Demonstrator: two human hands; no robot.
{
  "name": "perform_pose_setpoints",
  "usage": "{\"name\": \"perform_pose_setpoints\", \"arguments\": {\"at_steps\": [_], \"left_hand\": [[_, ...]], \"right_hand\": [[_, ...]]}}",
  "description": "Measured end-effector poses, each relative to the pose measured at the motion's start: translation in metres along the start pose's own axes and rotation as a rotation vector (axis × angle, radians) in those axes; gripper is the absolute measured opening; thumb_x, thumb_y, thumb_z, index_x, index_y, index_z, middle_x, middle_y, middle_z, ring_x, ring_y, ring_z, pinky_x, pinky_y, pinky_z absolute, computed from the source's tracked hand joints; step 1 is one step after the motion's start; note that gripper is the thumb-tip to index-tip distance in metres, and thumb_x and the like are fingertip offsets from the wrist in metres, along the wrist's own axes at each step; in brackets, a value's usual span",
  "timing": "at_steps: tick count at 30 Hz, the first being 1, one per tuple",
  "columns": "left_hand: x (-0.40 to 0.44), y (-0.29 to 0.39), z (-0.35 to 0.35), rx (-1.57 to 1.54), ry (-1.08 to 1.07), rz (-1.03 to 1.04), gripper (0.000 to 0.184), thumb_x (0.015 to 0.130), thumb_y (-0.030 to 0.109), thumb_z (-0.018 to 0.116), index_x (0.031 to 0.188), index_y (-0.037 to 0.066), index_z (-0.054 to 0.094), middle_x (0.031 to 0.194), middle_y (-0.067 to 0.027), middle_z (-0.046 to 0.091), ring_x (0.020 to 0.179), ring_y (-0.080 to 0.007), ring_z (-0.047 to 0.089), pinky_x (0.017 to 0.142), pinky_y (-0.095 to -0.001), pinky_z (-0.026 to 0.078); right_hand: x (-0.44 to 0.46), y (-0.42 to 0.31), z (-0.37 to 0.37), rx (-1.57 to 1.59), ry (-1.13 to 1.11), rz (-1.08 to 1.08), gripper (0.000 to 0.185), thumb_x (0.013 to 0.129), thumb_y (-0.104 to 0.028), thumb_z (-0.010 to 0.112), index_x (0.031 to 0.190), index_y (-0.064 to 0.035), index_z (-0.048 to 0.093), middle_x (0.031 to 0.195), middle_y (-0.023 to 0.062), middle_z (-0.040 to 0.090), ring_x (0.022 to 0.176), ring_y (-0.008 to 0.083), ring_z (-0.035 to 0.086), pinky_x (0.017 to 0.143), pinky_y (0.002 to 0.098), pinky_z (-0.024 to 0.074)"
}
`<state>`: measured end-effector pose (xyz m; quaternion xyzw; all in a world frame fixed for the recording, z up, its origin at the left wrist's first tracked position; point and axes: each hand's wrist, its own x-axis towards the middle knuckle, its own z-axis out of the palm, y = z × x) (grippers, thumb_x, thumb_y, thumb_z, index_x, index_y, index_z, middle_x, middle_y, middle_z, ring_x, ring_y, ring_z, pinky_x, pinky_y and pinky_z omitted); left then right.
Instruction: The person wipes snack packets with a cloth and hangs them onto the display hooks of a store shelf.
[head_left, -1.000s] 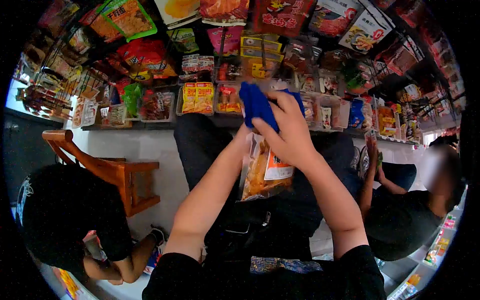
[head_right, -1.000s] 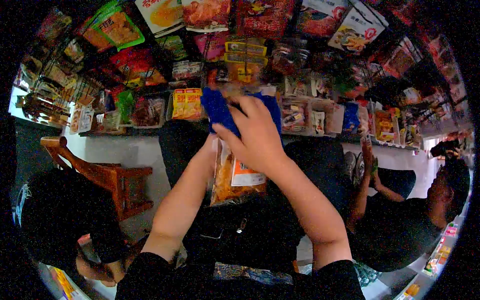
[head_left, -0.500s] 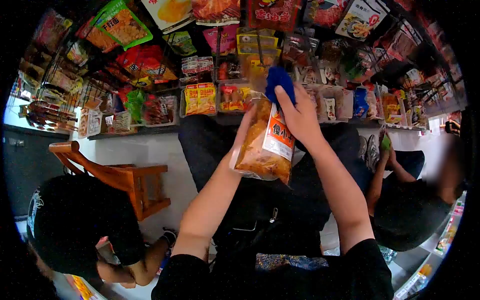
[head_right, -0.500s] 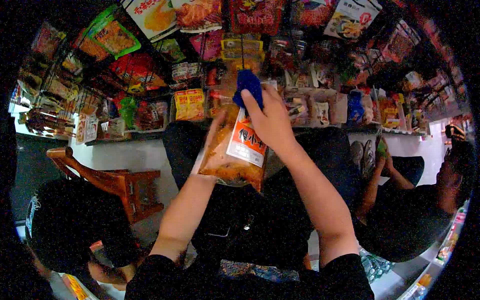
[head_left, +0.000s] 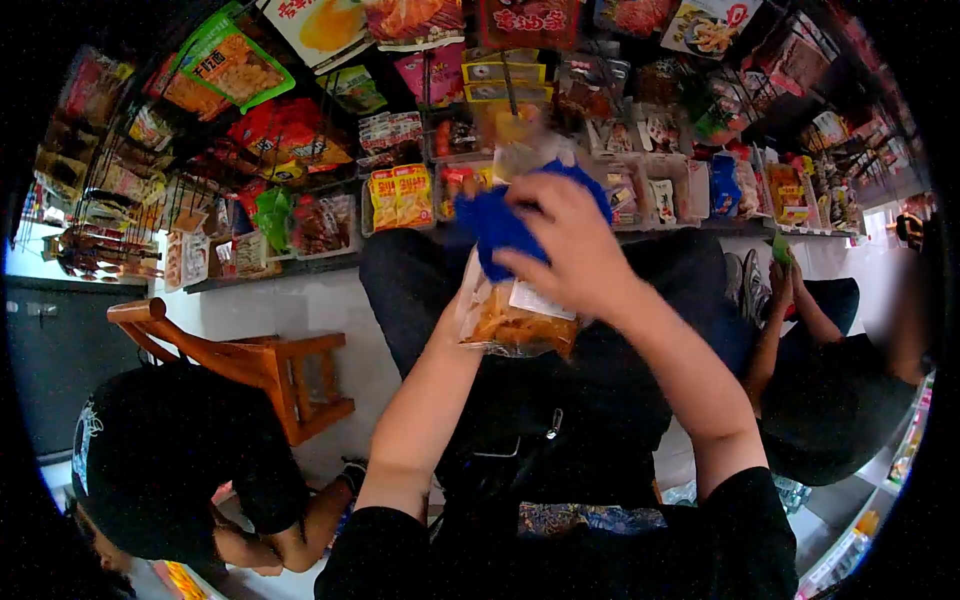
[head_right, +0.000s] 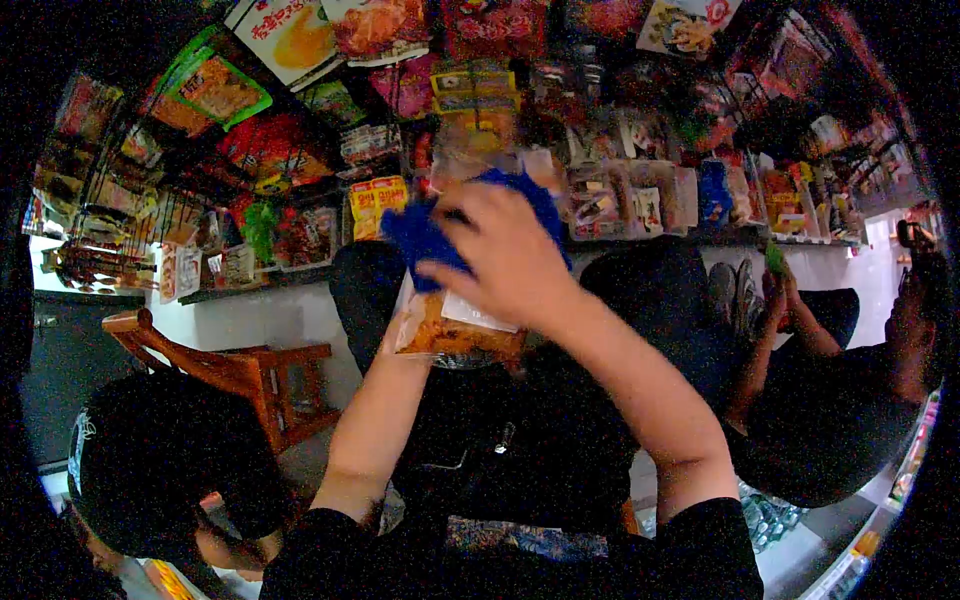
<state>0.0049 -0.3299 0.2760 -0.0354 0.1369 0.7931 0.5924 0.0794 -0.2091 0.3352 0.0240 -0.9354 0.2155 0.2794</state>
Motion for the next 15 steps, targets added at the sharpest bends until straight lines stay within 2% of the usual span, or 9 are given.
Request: {"name": "perform_pose_setpoints", "arguments": {"at_steps": [5,8,9,13,15], "left_hand": [[0.014,-0.001,0.024,0.233,-0.003,0.057,0.049,0.097,0.038,0.035,0.140,0.015,0.030,0.143,-0.0093,0.034,0.130,-0.0245,0.037,0.108,-0.0437,0.030],[0.014,0.004,0.008,0.188,-0.042,0.075,0.050,0.097,0.038,0.035,0.140,0.014,0.031,0.141,-0.0099,0.036,0.129,-0.0249,0.038,0.107,-0.0439,0.030],[0.015,0.006,-0.003,0.168,-0.065,0.077,0.050,0.097,0.038,0.035,0.140,0.014,0.031,0.141,-0.0101,0.036,0.129,-0.0250,0.038,0.107,-0.0440,0.030],[0.015,0.010,-0.036,0.073,-0.221,0.076,0.051,0.097,0.039,0.035,0.140,0.012,0.031,0.139,-0.0109,0.038,0.128,-0.0255,0.038,0.107,-0.0443,0.030],[0.014,0.009,-0.040,0.029,-0.312,0.069,0.051,0.096,0.039,0.035,0.140,0.012,0.032,0.139,-0.0113,0.039,0.127,-0.0258,0.038,0.106,-0.0444,0.030]], "right_hand": [[0.017,0.022,0.010,-0.026,0.052,0.230,0.039,0.081,-0.035,0.062,0.098,0.0006,0.062,0.105,0.0150,0.055,0.103,0.0347,0.050,0.092,0.0425,0.0397],[0.008,0.002,0.019,-0.049,0.039,0.171,0.039,0.080,-0.035,0.063,0.099,-0.0003,0.062,0.105,0.0145,0.056,0.105,0.0345,0.049,0.093,0.0430,0.0392],[0.002,-0.005,0.019,-0.104,0.021,0.109,0.039,0.077,-0.034,0.065,0.100,-0.0024,0.062,0.107,0.0126,0.056,0.109,0.0333,0.049,0.098,0.0450,0.0370],[-0.017,-0.033,0.011,0.056,-0.168,-0.054,0.044,0.072,-0.032,0.069,0.106,-0.0069,0.060,0.110,0.0082,0.056,0.117,0.0279,0.047,0.106,0.0505,0.0290],[-0.018,-0.026,0.009,0.069,-0.202,-0.126,0.049,0.069,-0.031,0.070,0.110,-0.0077,0.058,0.110,0.0081,0.056,0.119,0.0263,0.047,0.105,0.0504,0.0297]]}}
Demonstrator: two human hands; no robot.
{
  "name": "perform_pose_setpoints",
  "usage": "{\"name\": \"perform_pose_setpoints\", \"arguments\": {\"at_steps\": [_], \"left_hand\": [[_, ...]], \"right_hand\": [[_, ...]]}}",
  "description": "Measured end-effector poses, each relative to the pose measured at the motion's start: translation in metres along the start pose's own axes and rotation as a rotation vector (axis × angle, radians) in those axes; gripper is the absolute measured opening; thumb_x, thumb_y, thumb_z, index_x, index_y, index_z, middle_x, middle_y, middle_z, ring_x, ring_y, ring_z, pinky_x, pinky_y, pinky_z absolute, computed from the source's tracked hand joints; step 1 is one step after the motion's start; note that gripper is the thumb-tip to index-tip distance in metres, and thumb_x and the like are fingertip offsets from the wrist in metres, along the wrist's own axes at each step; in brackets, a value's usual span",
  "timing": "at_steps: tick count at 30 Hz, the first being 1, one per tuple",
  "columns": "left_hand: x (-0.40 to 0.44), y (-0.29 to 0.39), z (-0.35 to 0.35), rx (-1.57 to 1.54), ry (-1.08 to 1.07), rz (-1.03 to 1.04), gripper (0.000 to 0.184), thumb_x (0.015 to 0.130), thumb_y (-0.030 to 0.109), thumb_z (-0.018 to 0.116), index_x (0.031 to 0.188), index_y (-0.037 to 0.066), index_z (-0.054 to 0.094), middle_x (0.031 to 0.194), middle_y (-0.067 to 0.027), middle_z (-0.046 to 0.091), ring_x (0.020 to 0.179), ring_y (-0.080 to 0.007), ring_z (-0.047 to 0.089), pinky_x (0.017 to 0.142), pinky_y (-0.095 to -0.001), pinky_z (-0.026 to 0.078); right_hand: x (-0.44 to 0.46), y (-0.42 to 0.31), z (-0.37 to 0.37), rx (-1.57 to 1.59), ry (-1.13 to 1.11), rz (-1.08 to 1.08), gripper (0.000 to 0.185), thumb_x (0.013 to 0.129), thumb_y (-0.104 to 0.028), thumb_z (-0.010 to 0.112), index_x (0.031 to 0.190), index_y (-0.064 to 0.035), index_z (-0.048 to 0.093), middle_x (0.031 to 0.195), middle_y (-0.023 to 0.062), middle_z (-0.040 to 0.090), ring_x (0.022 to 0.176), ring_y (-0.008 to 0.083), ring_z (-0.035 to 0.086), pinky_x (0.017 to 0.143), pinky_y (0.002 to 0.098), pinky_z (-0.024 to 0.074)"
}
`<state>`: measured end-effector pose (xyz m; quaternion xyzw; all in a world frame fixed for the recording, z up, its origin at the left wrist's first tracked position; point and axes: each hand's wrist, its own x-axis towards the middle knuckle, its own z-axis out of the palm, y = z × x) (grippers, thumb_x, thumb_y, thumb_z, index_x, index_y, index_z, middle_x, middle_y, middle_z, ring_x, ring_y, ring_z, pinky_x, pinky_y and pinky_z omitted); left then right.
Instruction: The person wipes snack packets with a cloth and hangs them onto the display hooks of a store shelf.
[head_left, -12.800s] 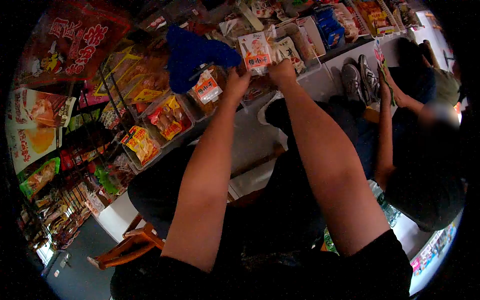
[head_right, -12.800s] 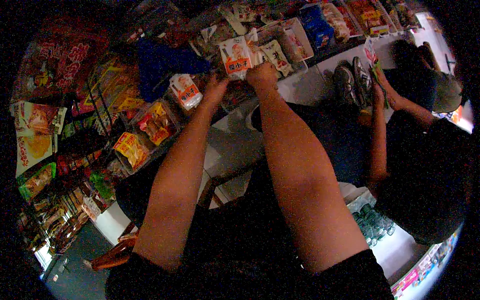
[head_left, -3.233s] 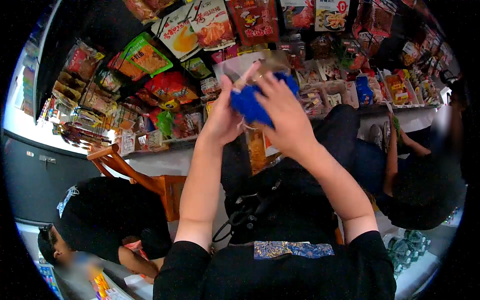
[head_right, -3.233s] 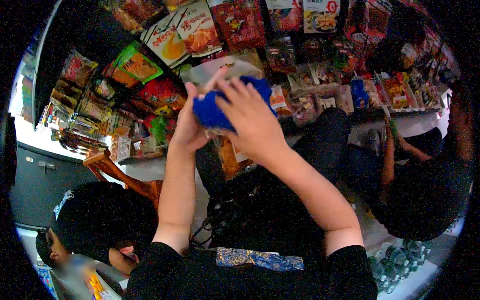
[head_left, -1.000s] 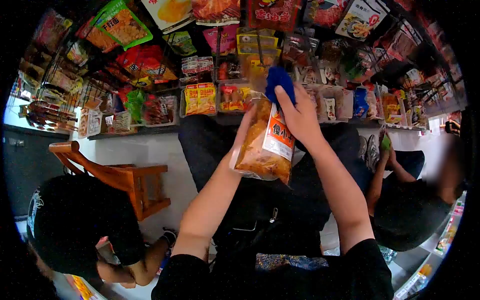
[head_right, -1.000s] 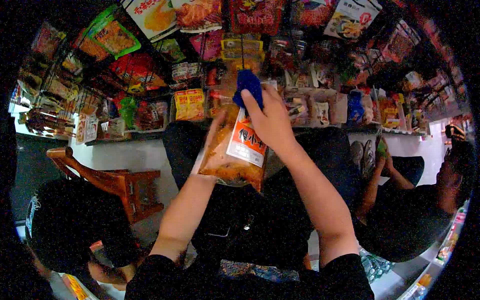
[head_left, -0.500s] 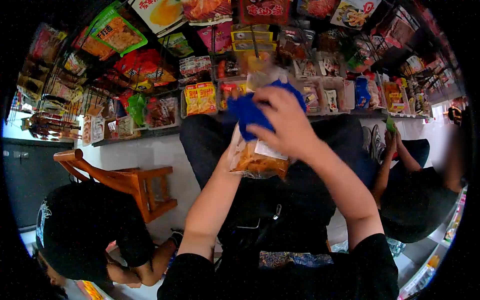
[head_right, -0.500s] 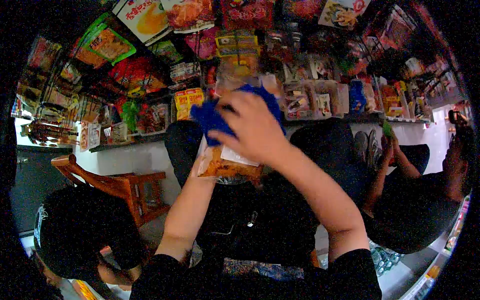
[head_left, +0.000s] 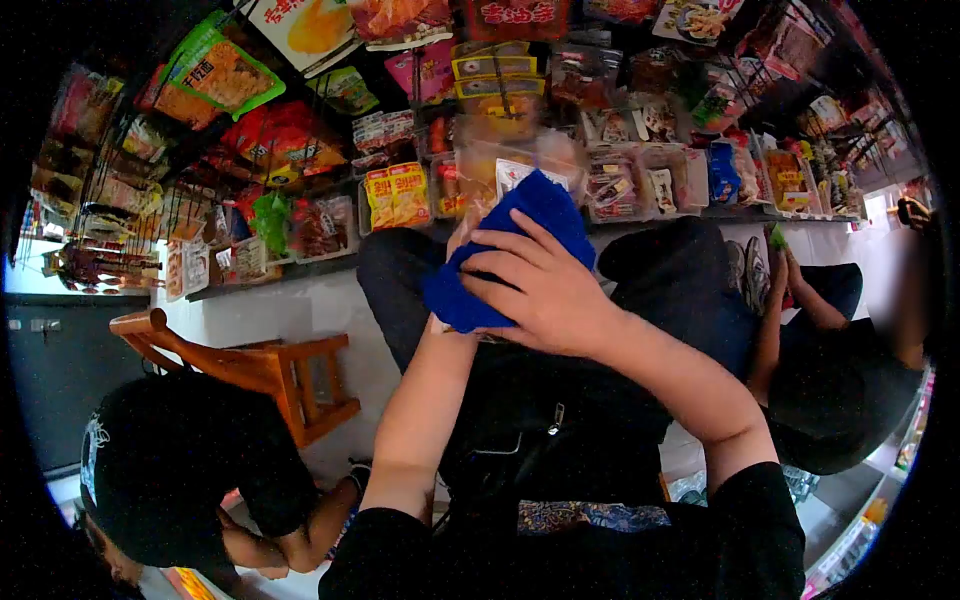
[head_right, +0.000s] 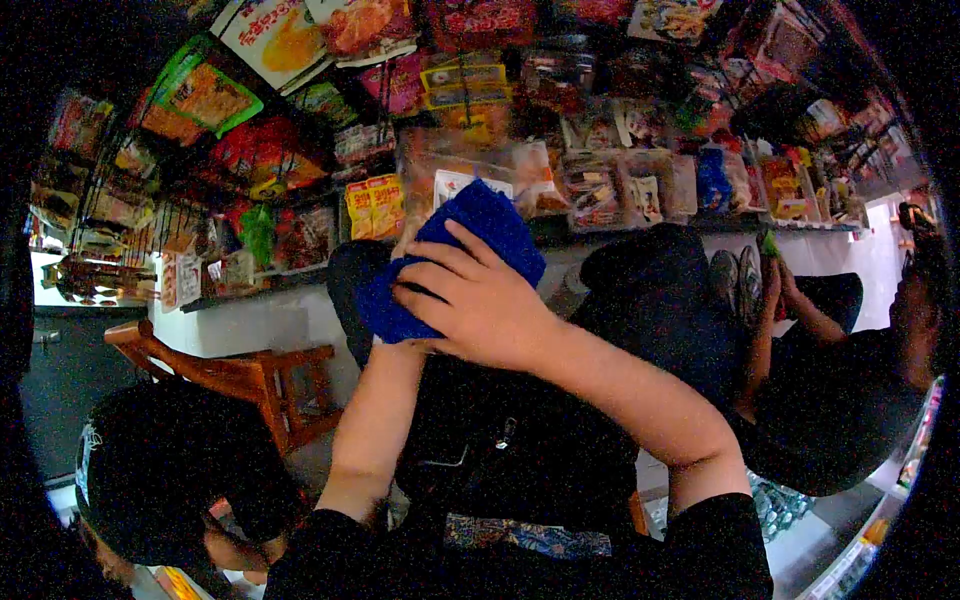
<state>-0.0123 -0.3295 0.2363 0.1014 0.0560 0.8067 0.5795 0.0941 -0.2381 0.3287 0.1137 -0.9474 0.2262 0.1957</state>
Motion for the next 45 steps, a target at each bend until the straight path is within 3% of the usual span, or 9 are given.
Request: {"name": "perform_pose_setpoints", "arguments": {"at_steps": [3,7,11,13,21,35,40,43,45], "left_hand": [[0.008,-0.004,0.000,0.011,-0.125,0.028,0.052,0.096,0.039,0.035,0.140,0.011,0.032,0.137,-0.0119,0.040,0.127,-0.0262,0.039,0.106,-0.0447,0.030],[0.015,-0.003,0.034,-0.155,0.221,-0.121,0.056,0.094,0.045,0.040,0.137,0.010,0.036,0.131,-0.0170,0.047,0.116,-0.0337,0.051,0.096,-0.0521,0.042],[0.021,-0.010,0.037,0.050,0.194,-0.078,0.059,0.093,0.049,0.038,0.139,0.011,0.035,0.136,-0.0162,0.043,0.121,-0.0335,0.047,0.101,-0.0501,0.038],[0.022,-0.011,0.036,0.056,0.196,-0.057,0.059,0.093,0.049,0.038,0.139,0.011,0.035,0.136,-0.0160,0.043,0.122,-0.0334,0.046,0.101,-0.0499,0.038],[0.013,-0.008,0.015,-0.013,0.133,-0.001,0.059,0.094,0.049,0.036,0.140,0.012,0.034,0.138,-0.0153,0.041,0.124,-0.0332,0.044,0.103,-0.0493,0.036],[0.020,-0.006,0.011,0.134,0.166,0.096,0.059,0.094,0.045,0.032,0.139,0.008,0.034,0.140,-0.0149,0.039,0.129,-0.0315,0.038,0.109,-0.0473,0.028],[0.008,-0.003,0.003,-0.066,-0.018,0.014,0.060,0.093,0.049,0.033,0.138,0.009,0.037,0.138,-0.0145,0.043,0.125,-0.0323,0.043,0.107,-0.0468,0.032],[0.017,-0.014,0.022,0.077,0.206,0.112,0.059,0.094,0.050,0.034,0.138,0.010,0.035,0.135,-0.0153,0.045,0.120,-0.0314,0.048,0.100,-0.0452,0.041],[0.024,-0.018,0.033,0.068,0.145,0.057,0.060,0.093,0.047,0.035,0.140,0.010,0.033,0.143,-0.0130,0.036,0.130,-0.0307,0.036,0.108,-0.0465,0.029]], "right_hand": [[0.005,0.018,-0.013,-0.094,0.082,0.049,0.053,0.069,-0.023,0.071,0.118,-0.0084,0.054,0.117,0.0109,0.057,0.113,0.0267,0.052,0.100,0.0473,0.0378],[0.029,0.029,-0.057,0.470,0.523,0.766,0.037,0.085,-0.022,0.063,0.111,0.0018,0.055,0.107,0.0206,0.060,0.097,0.0350,0.059,0.086,0.0402,0.0469],[0.029,0.047,-0.041,0.147,0.480,0.495,0.044,0.086,-0.036,0.059,0.113,-0.0004,0.057,0.117,0.0245,0.056,0.108,0.0363,0.055,0.093,0.0423,0.0428],[0.018,0.044,-0.014,-0.190,0.096,0.336,0.049,0.087,-0.045,0.053,0.117,-0.0066,0.058,0.133,0.0166,0.047,0.125,0.0330,0.041,0.103,0.0546,0.0275],[-0.007,-0.016,-0.002,-0.107,0.039,0.155,0.044,0.076,-0.042,0.064,0.110,-0.0131,0.062,0.134,0.0096,0.047,0.125,0.0291,0.042,0.106,0.0523,0.0238],[-0.013,0.021,0.017,0.132,0.323,0.605,0.047,0.087,-0.034,0.057,0.106,0.0087,0.058,0.135,0.0235,0.042,0.127,0.0401,0.037,0.106,0.0476,0.0289],[-0.033,-0.011,0.017,0.029,0.209,0.494,0.046,0.083,-0.032,0.062,0.106,0.0074,0.059,0.138,0.0215,0.038,0.131,0.0392,0.032,0.106,0.0522,0.0263],[-0.026,0.015,0.018,-0.004,0.314,0.459,0.047,0.083,-0.031,0.061,0.111,0.0065,0.057,0.138,0.0216,0.038,0.131,0.0384,0.032,0.106,0.0523,0.0265],[-0.010,0.029,0.004,0.061,0.372,0.566,0.050,0.087,-0.030,0.057,0.118,0.0082,0.050,0.134,0.0244,0.041,0.127,0.0395,0.037,0.105,0.0464,0.0300]]}}
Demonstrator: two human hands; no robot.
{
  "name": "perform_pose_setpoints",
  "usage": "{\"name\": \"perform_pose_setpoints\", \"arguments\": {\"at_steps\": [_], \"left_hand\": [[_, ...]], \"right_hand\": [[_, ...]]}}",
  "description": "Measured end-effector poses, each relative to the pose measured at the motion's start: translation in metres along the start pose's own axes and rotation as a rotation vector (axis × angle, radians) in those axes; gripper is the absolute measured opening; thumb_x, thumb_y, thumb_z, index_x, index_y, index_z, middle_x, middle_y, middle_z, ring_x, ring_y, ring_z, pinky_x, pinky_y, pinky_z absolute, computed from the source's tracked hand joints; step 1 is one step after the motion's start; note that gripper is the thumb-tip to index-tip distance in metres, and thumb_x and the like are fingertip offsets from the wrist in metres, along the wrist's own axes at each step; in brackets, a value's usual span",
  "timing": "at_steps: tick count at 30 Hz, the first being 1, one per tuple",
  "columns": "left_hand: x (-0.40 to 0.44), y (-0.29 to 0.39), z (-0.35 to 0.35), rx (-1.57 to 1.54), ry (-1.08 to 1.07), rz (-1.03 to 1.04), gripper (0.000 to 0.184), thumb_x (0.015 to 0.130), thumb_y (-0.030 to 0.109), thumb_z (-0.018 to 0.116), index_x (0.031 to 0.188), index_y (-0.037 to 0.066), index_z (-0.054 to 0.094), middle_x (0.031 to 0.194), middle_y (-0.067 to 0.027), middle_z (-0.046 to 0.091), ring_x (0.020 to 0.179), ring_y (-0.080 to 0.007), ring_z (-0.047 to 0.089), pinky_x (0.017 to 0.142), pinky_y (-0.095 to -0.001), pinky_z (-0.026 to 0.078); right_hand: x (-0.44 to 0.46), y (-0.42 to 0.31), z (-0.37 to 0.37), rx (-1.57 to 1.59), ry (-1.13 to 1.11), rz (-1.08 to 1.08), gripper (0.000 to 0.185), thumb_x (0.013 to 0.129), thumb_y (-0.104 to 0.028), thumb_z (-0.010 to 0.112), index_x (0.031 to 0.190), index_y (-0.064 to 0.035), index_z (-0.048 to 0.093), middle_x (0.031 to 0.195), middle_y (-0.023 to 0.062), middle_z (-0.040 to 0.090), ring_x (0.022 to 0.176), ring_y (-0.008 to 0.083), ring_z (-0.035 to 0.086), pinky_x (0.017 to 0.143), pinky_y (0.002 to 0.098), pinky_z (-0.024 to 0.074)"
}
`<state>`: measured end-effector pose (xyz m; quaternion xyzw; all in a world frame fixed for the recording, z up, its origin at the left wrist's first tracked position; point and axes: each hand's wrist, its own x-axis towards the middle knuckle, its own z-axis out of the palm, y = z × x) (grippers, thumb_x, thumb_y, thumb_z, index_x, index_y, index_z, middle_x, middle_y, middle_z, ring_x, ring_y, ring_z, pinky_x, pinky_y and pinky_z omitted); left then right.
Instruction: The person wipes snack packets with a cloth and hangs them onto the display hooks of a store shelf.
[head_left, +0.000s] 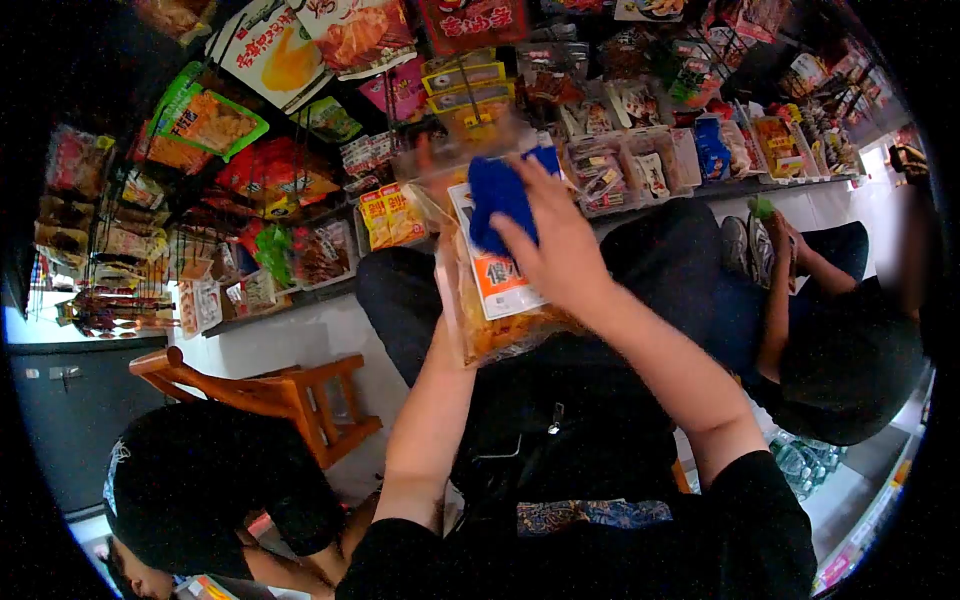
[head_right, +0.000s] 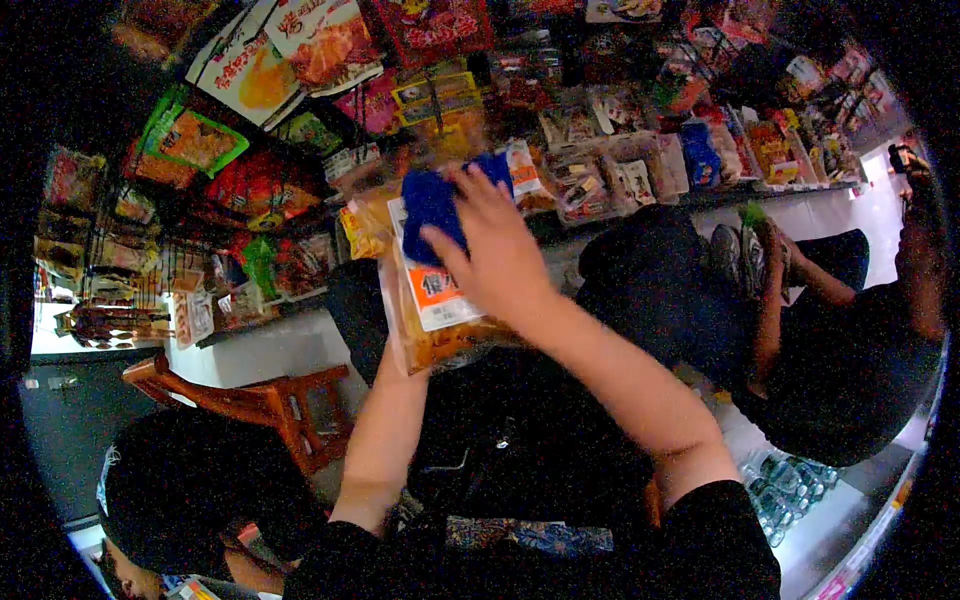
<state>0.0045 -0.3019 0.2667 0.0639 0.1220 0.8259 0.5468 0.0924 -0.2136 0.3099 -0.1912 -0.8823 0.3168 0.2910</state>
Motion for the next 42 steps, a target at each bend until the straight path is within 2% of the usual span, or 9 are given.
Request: {"name": "perform_pose_setpoints", "arguments": {"at_steps": [3,11,14,18,20,25,32,33,42], "left_hand": [[-0.002,0.001,0.010,-0.004,-0.083,-0.033,0.054,0.097,0.043,0.030,0.139,0.010,0.034,0.140,-0.0134,0.039,0.127,-0.0305,0.041,0.105,-0.0465,0.034],[0.000,0.007,-0.020,0.203,0.122,-0.003,0.058,0.096,0.048,0.031,0.138,0.009,0.036,0.133,-0.0144,0.047,0.120,-0.0293,0.049,0.102,-0.0442,0.039],[-0.002,0.000,-0.006,0.146,-0.050,-0.073,0.059,0.095,0.050,0.030,0.139,0.010,0.035,0.136,-0.0134,0.044,0.123,-0.0295,0.046,0.103,-0.0440,0.038],[0.011,-0.010,0.004,0.389,0.120,0.021,0.055,0.098,0.045,0.026,0.142,0.013,0.030,0.146,-0.0080,0.031,0.134,-0.0281,0.031,0.109,-0.0432,0.026],[0.001,-0.015,0.025,0.326,0.193,0.078,0.054,0.097,0.046,0.026,0.140,0.014,0.032,0.141,-0.0107,0.038,0.127,-0.0284,0.041,0.106,-0.0434,0.034],[0.000,-0.002,-0.022,0.085,0.034,-0.008,0.055,0.097,0.047,0.026,0.142,0.015,0.029,0.144,-0.0097,0.033,0.131,-0.0287,0.036,0.107,-0.0452,0.030],[0.007,-0.007,-0.034,-0.320,-0.432,0.001,0.056,0.097,0.047,0.026,0.144,0.017,0.026,0.148,-0.0078,0.027,0.135,-0.0282,0.029,0.111,-0.0456,0.023],[-0.002,-0.003,-0.017,0.413,-0.054,0.164,0.055,0.097,0.045,0.025,0.145,0.017,0.024,0.149,-0.0073,0.025,0.135,-0.0283,0.028,0.112,-0.0454,0.020],[0.013,0.013,-0.035,0.090,-0.028,0.058,0.060,0.094,0.051,0.025,0.143,0.016,0.027,0.147,-0.0096,0.029,0.134,-0.0296,0.030,0.111,-0.0460,0.022]], "right_hand": [[0.020,0.006,-0.002,0.118,0.029,0.200,0.055,0.091,-0.030,0.053,0.127,0.0095,0.041,0.128,0.0287,0.046,0.119,0.0407,0.045,0.101,0.0389,0.0351],[-0.052,-0.007,-0.004,0.031,-0.139,-0.051,0.045,0.081,-0.023,0.065,0.109,0.0089,0.052,0.140,0.0236,0.035,0.127,0.0445,0.034,0.106,0.0515,0.0277],[-0.043,-0.005,-0.004,0.008,-0.089,-0.102,0.044,0.081,-0.023,0.066,0.108,0.0087,0.053,0.140,0.0231,0.035,0.128,0.0435,0.034,0.105,0.0514,0.0280],[0.005,-0.003,0.003,0.037,0.098,-0.028,0.044,0.084,-0.026,0.060,0.113,0.0074,0.053,0.138,0.0221,0.039,0.124,0.0429,0.039,0.105,0.0512,0.0278],[0.019,-0.004,0.009,-0.035,0.052,-0.017,0.046,0.084,-0.027,0.060,0.117,0.0039,0.053,0.138,0.0213,0.038,0.124,0.0425,0.039,0.106,0.0512,0.0270],[-0.007,-0.020,0.011,-0.089,-0.067,-0.104,0.060,0.077,-0.027,0.064,0.132,-0.0116,0.045,0.142,0.0179,0.035,0.129,0.0403,0.033,0.107,0.0522,0.0228],[-0.016,-0.017,0.008,-0.076,-0.032,-0.127,0.059,0.076,-0.026,0.064,0.130,-0.0102,0.048,0.143,0.0169,0.034,0.131,0.0386,0.031,0.107,0.0538,0.0215],[-0.004,-0.016,0.010,-0.058,0.017,-0.078,0.055,0.078,-0.029,0.061,0.128,-0.0086,0.049,0.141,0.0158,0.037,0.130,0.0381,0.034,0.107,0.0543,0.0225],[-0.011,-0.025,0.023,-0.075,-0.090,-0.108,0.054,0.076,-0.029,0.064,0.127,-0.0137,0.052,0.139,0.0146,0.040,0.128,0.0378,0.036,0.105,0.0556,0.0247]]}}
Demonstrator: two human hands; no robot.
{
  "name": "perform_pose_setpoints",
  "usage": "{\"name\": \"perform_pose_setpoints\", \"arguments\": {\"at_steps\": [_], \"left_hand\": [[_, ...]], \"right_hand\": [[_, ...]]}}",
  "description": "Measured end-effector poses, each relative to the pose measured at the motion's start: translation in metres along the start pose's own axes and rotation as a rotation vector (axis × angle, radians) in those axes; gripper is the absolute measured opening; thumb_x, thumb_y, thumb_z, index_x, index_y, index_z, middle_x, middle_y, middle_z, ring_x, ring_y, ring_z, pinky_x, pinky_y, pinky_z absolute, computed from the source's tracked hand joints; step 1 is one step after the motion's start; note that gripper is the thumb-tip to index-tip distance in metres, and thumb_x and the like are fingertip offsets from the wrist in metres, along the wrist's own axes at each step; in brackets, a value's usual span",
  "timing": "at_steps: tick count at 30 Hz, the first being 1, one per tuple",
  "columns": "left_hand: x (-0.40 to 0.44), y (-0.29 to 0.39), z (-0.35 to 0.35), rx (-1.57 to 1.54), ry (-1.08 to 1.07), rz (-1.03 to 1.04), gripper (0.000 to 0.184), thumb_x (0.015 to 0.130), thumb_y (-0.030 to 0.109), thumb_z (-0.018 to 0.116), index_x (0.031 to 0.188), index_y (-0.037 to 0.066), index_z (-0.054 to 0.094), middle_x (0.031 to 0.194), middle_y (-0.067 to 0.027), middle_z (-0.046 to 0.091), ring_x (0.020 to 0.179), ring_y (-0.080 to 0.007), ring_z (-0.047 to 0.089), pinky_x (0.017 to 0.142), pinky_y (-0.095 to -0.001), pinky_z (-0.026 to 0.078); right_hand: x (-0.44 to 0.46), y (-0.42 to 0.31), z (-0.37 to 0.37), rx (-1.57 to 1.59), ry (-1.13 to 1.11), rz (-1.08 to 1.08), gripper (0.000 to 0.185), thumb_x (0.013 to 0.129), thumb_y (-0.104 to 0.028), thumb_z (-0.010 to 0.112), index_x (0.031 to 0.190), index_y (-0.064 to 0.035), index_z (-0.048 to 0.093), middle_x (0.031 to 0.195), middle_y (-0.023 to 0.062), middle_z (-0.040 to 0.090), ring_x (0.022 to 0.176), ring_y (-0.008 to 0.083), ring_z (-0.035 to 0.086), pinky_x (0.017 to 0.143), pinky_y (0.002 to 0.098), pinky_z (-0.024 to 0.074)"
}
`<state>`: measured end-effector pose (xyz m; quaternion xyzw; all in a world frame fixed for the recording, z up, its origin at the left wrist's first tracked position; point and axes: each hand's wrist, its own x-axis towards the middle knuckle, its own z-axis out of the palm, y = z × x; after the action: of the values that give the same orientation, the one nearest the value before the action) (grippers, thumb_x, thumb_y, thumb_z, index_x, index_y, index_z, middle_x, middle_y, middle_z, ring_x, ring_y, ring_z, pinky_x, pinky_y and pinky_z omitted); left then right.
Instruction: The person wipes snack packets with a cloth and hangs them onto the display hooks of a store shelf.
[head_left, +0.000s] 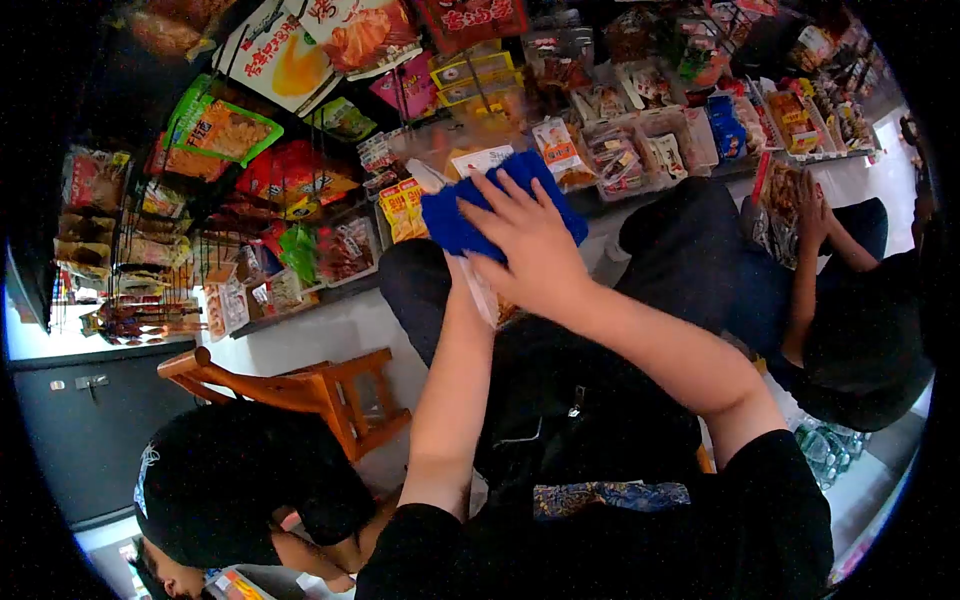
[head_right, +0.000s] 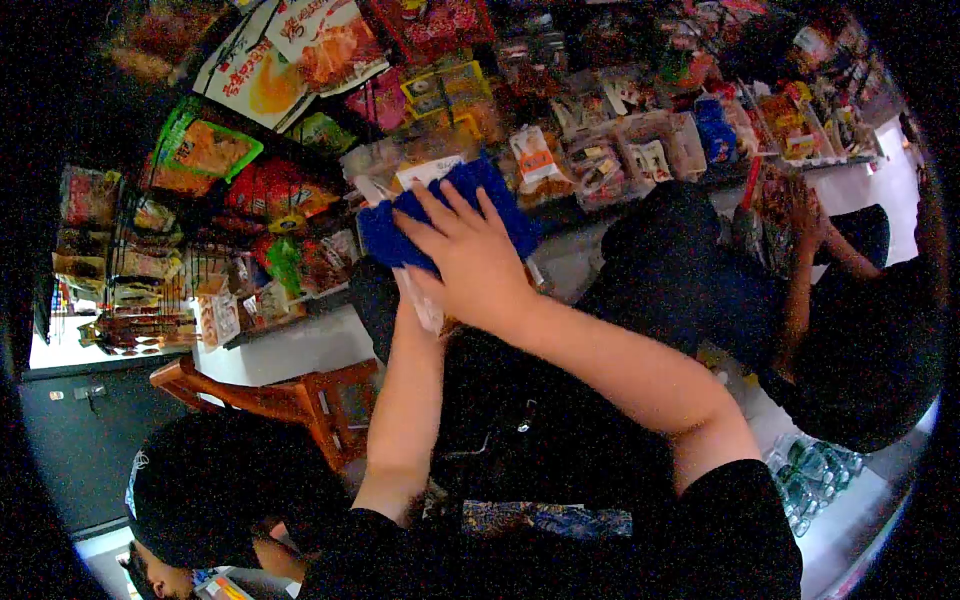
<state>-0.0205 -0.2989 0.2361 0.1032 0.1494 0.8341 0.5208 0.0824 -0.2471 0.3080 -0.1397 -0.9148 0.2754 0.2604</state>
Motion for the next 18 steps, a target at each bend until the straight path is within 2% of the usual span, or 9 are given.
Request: {"name": "perform_pose_setpoints", "arguments": {"at_steps": [4,6,8,9,11,12,14,16,18], "left_hand": [[-0.011,0.006,-0.002,-0.036,-0.004,-0.065,0.062,0.093,0.053,0.026,0.142,0.015,0.029,0.146,-0.0103,0.031,0.133,-0.0301,0.031,0.110,-0.0462,0.023],[-0.011,0.005,-0.003,-0.126,-0.034,-0.069,0.063,0.093,0.054,0.026,0.142,0.015,0.030,0.145,-0.0107,0.032,0.133,-0.0304,0.032,0.110,-0.0462,0.024],[-0.007,0.002,-0.006,-0.299,-0.100,-0.069,0.064,0.092,0.055,0.026,0.141,0.014,0.031,0.144,-0.0110,0.033,0.132,-0.0306,0.032,0.109,-0.0463,0.025],[-0.007,0.001,0.000,-0.350,-0.087,-0.057,0.065,0.092,0.056,0.026,0.141,0.014,0.032,0.144,-0.0112,0.034,0.132,-0.0308,0.033,0.109,-0.0463,0.025],[-0.011,0.002,0.035,0.174,0.230,0.095,0.062,0.092,0.053,0.026,0.140,0.014,0.033,0.142,-0.0114,0.036,0.131,-0.0306,0.035,0.109,-0.0454,0.027],[-0.010,0.002,0.039,0.163,0.244,0.089,0.060,0.092,0.051,0.027,0.139,0.015,0.035,0.142,-0.0104,0.037,0.130,-0.0299,0.036,0.109,-0.0442,0.027],[-0.010,-0.002,0.022,-0.538,-0.301,-0.064,0.061,0.092,0.054,0.028,0.140,0.016,0.034,0.143,-0.0096,0.036,0.131,-0.0282,0.034,0.110,-0.0428,0.025],[-0.011,-0.003,0.019,-0.444,-0.230,-0.011,0.061,0.092,0.054,0.028,0.140,0.016,0.034,0.143,-0.0094,0.035,0.131,-0.0279,0.034,0.110,-0.0427,0.025],[-0.010,-0.001,0.015,-0.106,0.038,0.099,0.061,0.092,0.055,0.028,0.140,0.017,0.034,0.143,-0.0093,0.035,0.132,-0.0275,0.034,0.110,-0.0427,0.025]], "right_hand": [[-0.030,-0.008,-0.001,-0.016,-0.072,-0.051,0.060,0.071,-0.030,0.069,0.127,-0.0158,0.051,0.142,0.0133,0.036,0.131,0.0370,0.032,0.106,0.0562,0.0228],[-0.034,-0.007,0.000,-0.077,-0.078,-0.107,0.062,0.071,-0.030,0.069,0.128,-0.0159,0.051,0.142,0.0130,0.036,0.132,0.0360,0.030,0.106,0.0562,0.0223],[-0.021,-0.003,-0.004,-0.036,-0.045,-0.051,0.061,0.071,-0.030,0.068,0.128,-0.0154,0.050,0.143,0.0120,0.035,0.134,0.0345,0.028,0.106,0.0561,0.0221],[-0.010,-0.001,-0.005,-0.003,0.024,-0.030,0.056,0.072,-0.021,0.063,0.125,-0.0087,0.052,0.142,0.0156,0.037,0.132,0.0341,0.033,0.107,0.0529,0.0218],[0.012,0.010,-0.001,0.092,0.062,0.056,0.051,0.076,-0.023,0.061,0.123,-0.0046,0.053,0.139,0.0165,0.040,0.130,0.0337,0.036,0.106,0.0514,0.0258],[0.020,0.016,0.002,0.151,0.071,0.099,0.050,0.077,-0.023,0.060,0.123,-0.0036,0.053,0.139,0.0165,0.041,0.129,0.0338,0.038,0.105,0.0510,0.0271],[0.028,0.019,0.012,0.129,0.063,0.135,0.051,0.079,-0.028,0.059,0.125,-0.0086,0.052,0.139,0.0155,0.040,0.129,0.0338,0.037,0.104,0.0539,0.0268],[0.026,0.016,0.015,0.079,0.051,0.117,0.052,0.079,-0.031,0.059,0.126,-0.0115,0.052,0.140,0.0151,0.040,0.129,0.0344,0.037,0.104,0.0555,0.0264],[0.010,0.001,0.016,-0.002,0.036,0.042,0.052,0.078,-0.031,0.060,0.126,-0.0125,0.052,0.140,0.0152,0.040,0.129,0.0354,0.037,0.105,0.0559,0.0257]]}}
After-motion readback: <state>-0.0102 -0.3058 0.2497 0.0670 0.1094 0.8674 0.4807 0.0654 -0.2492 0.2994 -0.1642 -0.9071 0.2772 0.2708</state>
